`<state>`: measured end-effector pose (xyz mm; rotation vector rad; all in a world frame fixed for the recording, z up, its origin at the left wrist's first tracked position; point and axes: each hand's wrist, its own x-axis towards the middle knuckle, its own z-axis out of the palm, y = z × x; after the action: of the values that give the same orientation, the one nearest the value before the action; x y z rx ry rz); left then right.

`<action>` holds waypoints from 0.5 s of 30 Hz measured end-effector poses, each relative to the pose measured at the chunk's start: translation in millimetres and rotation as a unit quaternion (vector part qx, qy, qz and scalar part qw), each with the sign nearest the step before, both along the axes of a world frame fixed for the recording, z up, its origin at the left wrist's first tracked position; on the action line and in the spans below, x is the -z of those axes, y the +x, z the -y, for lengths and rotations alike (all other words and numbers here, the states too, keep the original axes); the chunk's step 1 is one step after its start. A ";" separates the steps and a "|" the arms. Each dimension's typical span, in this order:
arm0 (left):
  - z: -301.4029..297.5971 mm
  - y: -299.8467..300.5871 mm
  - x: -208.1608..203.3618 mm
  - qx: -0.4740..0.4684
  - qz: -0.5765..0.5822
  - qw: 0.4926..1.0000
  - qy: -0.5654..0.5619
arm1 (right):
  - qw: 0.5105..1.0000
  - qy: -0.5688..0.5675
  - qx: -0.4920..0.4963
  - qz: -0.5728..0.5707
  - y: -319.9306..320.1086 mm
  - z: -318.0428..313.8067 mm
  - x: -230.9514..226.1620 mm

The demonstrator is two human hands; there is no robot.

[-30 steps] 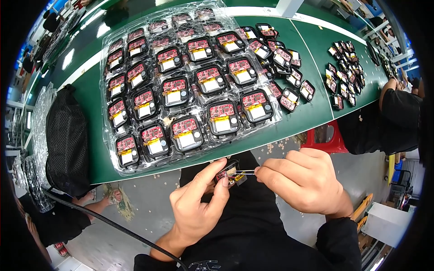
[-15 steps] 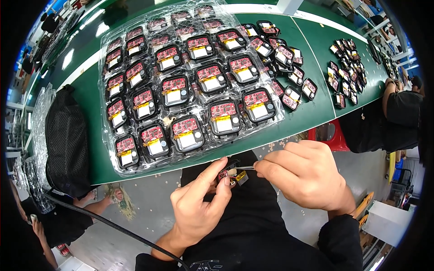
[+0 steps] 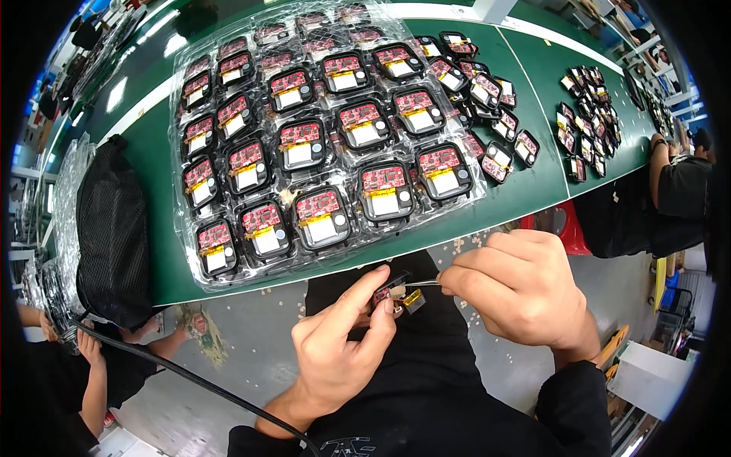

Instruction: Assembling small electronic components, specifically smartwatches, using tweezers.

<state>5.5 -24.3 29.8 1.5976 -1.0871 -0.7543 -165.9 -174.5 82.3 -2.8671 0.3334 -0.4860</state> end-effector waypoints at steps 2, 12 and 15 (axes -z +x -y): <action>-0.4 0.0 -0.8 0.005 0.004 1.000 -0.001 | 1.000 0.010 -0.001 0.007 -1.0 2.2 0.0; -1.5 3.4 0.6 -0.009 -0.001 1.000 -0.005 | 1.000 0.024 -0.002 0.008 -1.7 -2.0 -4.5; -0.9 5.3 1.7 -0.008 -0.022 1.000 -0.001 | 0.999 0.047 0.007 0.022 -3.2 0.3 -7.5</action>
<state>10.9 -23.3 28.2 1.5789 -1.0418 -0.7736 -169.1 -174.8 89.8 -2.7611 0.3581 -0.5205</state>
